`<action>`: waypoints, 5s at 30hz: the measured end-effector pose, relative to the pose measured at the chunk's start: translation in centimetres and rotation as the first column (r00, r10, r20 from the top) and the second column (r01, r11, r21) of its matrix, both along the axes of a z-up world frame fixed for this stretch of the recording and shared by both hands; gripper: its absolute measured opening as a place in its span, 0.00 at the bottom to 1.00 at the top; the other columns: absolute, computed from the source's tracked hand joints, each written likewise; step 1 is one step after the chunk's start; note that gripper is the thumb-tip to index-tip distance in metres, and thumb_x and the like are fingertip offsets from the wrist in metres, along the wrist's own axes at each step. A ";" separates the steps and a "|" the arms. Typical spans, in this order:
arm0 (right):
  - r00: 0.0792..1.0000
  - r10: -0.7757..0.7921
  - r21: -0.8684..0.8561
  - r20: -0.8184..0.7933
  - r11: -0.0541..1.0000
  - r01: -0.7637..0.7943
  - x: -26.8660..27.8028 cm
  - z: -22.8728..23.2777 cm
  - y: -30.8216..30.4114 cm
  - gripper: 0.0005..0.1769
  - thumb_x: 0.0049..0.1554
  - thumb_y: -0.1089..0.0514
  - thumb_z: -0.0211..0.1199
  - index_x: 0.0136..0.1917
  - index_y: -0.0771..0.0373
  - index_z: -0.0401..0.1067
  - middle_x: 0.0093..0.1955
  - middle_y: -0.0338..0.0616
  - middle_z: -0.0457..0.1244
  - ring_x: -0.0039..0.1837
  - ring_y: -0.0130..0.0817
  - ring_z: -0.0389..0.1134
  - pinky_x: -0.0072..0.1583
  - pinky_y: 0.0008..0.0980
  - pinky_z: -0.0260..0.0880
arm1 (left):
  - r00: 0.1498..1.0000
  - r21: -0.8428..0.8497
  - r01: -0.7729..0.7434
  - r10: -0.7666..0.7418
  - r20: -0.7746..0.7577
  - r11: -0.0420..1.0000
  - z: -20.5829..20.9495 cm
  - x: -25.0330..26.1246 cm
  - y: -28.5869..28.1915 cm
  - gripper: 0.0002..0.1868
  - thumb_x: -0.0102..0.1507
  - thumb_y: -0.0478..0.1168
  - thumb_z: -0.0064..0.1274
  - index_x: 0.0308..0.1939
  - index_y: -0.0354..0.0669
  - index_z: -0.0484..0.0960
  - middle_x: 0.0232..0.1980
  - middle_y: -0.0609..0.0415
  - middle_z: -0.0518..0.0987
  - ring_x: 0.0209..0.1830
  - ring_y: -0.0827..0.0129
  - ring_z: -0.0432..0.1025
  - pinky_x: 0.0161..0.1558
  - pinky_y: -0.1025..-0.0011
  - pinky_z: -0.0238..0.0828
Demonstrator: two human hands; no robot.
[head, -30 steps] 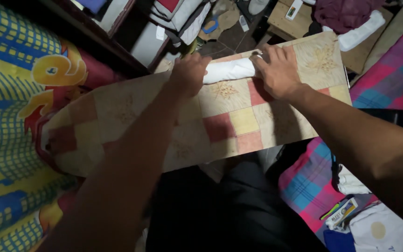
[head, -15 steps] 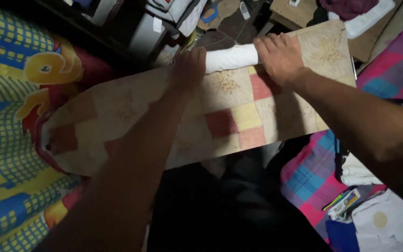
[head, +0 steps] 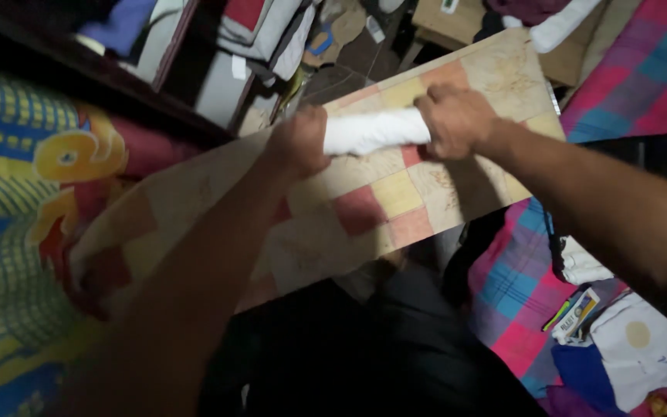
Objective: Roll and pack clothes, toothpaste, and accessories into a suitcase.
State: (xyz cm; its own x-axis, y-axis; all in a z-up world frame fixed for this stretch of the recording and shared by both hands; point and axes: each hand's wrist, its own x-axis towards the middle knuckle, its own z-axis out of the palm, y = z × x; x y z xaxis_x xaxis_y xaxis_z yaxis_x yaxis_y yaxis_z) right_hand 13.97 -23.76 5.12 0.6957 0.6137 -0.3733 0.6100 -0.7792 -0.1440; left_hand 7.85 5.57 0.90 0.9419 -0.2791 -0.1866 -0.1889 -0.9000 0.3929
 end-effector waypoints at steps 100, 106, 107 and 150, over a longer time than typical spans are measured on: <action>0.970 -0.225 0.300 0.097 0.935 0.187 -4.7 -33.0 -66.4 0.35 0.47 0.57 0.71 0.67 0.64 0.67 0.64 0.59 0.62 0.67 0.58 0.61 0.68 0.49 0.59 | 0.980 0.046 0.192 -0.194 0.051 0.980 -26.2 -2.5 -63.4 0.28 0.64 0.34 0.51 0.68 0.44 0.64 0.60 0.39 0.71 0.65 0.51 0.65 0.65 0.52 0.57; 0.958 -0.285 0.295 -0.029 0.913 0.281 -4.6 -33.3 -67.1 0.33 0.52 0.58 0.67 0.71 0.62 0.66 0.65 0.56 0.63 0.67 0.56 0.63 0.67 0.42 0.62 | 0.968 0.199 0.236 -0.248 0.034 0.951 -26.0 -2.3 -62.5 0.30 0.62 0.37 0.49 0.69 0.40 0.65 0.58 0.47 0.76 0.61 0.59 0.72 0.66 0.51 0.57; 0.960 -0.273 0.227 -0.060 0.933 0.280 -4.3 -33.3 -67.1 0.34 0.54 0.54 0.65 0.72 0.60 0.65 0.67 0.54 0.63 0.70 0.54 0.61 0.71 0.46 0.59 | 0.979 0.115 0.206 -0.204 -0.028 0.972 -25.4 -2.3 -62.4 0.26 0.64 0.40 0.48 0.66 0.42 0.66 0.59 0.48 0.77 0.62 0.58 0.72 0.67 0.47 0.55; 0.911 -0.406 -0.190 -0.068 0.902 0.388 -2.9 -37.4 -67.1 0.33 0.48 0.46 0.69 0.68 0.37 0.69 0.69 0.35 0.61 0.71 0.43 0.61 0.65 0.85 0.41 | 0.909 0.281 0.239 -0.112 -0.401 0.930 -28.3 1.4 -63.0 0.17 0.70 0.42 0.38 0.59 0.49 0.78 0.61 0.52 0.79 0.68 0.63 0.66 0.67 0.33 0.45</action>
State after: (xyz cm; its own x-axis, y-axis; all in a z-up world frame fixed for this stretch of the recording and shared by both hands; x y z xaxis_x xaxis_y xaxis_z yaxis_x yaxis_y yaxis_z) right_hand 11.10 -90.83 -32.25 0.8205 0.2160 -0.5293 0.2336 -0.9717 -0.0345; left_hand 9.27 -57.40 -27.40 0.7260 -0.2998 -0.6188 -0.2526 -0.9533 0.1655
